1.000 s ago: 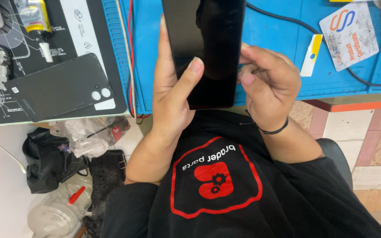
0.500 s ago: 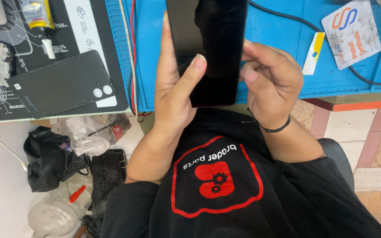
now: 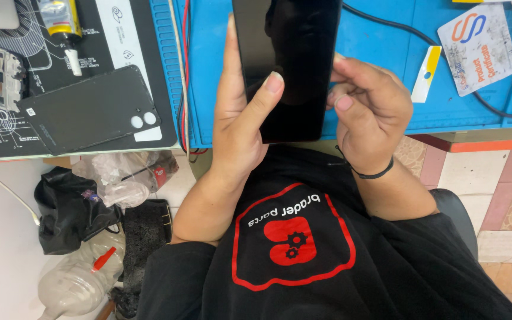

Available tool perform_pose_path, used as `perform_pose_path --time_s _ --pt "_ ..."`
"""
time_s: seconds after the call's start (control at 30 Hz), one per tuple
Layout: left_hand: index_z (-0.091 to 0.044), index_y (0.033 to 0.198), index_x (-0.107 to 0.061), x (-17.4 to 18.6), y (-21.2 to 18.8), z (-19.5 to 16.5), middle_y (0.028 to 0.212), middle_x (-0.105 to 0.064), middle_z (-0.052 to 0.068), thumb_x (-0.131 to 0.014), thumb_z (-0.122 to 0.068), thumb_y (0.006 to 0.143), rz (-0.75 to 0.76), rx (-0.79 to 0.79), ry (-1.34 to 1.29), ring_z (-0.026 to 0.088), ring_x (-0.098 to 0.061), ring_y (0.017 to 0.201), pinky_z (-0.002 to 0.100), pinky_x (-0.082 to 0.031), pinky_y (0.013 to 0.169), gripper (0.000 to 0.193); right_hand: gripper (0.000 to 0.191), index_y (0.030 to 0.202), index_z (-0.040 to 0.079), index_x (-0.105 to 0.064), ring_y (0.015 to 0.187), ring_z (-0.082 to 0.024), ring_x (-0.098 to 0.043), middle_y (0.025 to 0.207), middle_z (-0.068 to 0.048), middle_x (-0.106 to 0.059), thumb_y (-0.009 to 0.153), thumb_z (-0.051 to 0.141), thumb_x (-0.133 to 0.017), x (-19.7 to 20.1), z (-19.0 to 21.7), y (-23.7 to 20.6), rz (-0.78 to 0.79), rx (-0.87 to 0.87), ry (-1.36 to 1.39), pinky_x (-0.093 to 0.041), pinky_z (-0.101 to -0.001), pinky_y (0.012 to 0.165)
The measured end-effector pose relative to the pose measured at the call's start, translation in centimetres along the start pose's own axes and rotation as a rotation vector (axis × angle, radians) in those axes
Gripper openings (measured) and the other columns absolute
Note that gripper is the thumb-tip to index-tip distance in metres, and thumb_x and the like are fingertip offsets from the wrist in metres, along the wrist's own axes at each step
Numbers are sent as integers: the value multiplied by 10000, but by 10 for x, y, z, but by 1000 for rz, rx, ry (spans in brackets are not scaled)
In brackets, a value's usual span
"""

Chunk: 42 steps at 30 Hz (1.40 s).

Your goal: The person reassembles a smartphone at a repair bench. They align the frame onto the phone body, press the edges to seat it, fit a small internal component, then press along the screen edges and hold the assembled phone with both hands before placing it on the mat.

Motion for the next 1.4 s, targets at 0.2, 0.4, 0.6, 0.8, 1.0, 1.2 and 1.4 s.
perform_pose_path --time_s 0.2,0.4,0.6,0.8,1.0,1.2,1.4 --pt "-34 1693 -112 1 0 -1 1699 -186 93 -567 37 1164 -4 14 -14 156 -273 1541 292 -267 1292 701 335 1372 -60 -645 870 -136 -681 1193 -151 -712 1058 54 -677 -1 1 0 4 6 10 -564 -225 782" --pt "-45 1696 -110 0 -1 -3 1692 -201 85 -566 33 1173 11 11 -24 154 -293 1532 291 -276 1290 698 310 1343 -63 -646 879 -135 -681 1200 -153 -714 1056 51 -669 -2 2 0 5 12 9 -565 -227 793" --pt "-54 1700 -110 -1 -1 -2 1671 -249 98 -565 31 1180 26 17 -60 163 -337 1505 293 -305 1273 696 339 1375 -53 -649 879 -134 -685 1202 -154 -719 1056 61 -674 -2 2 1 13 11 5 -569 -227 795" --pt "-58 1696 -107 0 -1 -2 1680 -231 87 -567 39 1176 13 10 -27 151 -326 1513 292 -303 1278 701 318 1344 -61 -646 876 -129 -684 1199 -155 -720 1054 64 -677 -3 2 1 13 12 2 -565 -222 794" --pt "-67 1699 -112 0 -2 -3 1660 -270 78 -568 47 1178 16 5 -44 147 -354 1494 291 -313 1270 701 348 1380 -53 -646 879 -129 -683 1213 -153 -713 1053 62 -680 -3 0 0 16 8 24 -566 -224 794" --pt "-69 1702 -116 -1 -3 0 1627 -327 86 -561 52 1179 9 5 -103 162 -387 1469 300 -322 1259 697 310 1356 -56 -635 890 -117 -672 1239 -150 -712 1067 49 -677 -3 0 1 39 4 34 -554 -214 805" --pt "-64 1709 -99 -4 -11 -7 1677 -219 51 -552 29 1182 -28 -37 -75 149 -300 1522 301 -251 1299 701 439 1407 -12 -565 929 -83 -626 1239 -103 -675 1006 31 -737 -17 12 8 70 -133 116 -517 -190 816"
Point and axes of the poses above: each hand's wrist, its own y-axis towards the middle knuckle, its own x-axis out of the back of the hand, z = x × y, the point moved 8 cm from there along y, towards the middle knuckle
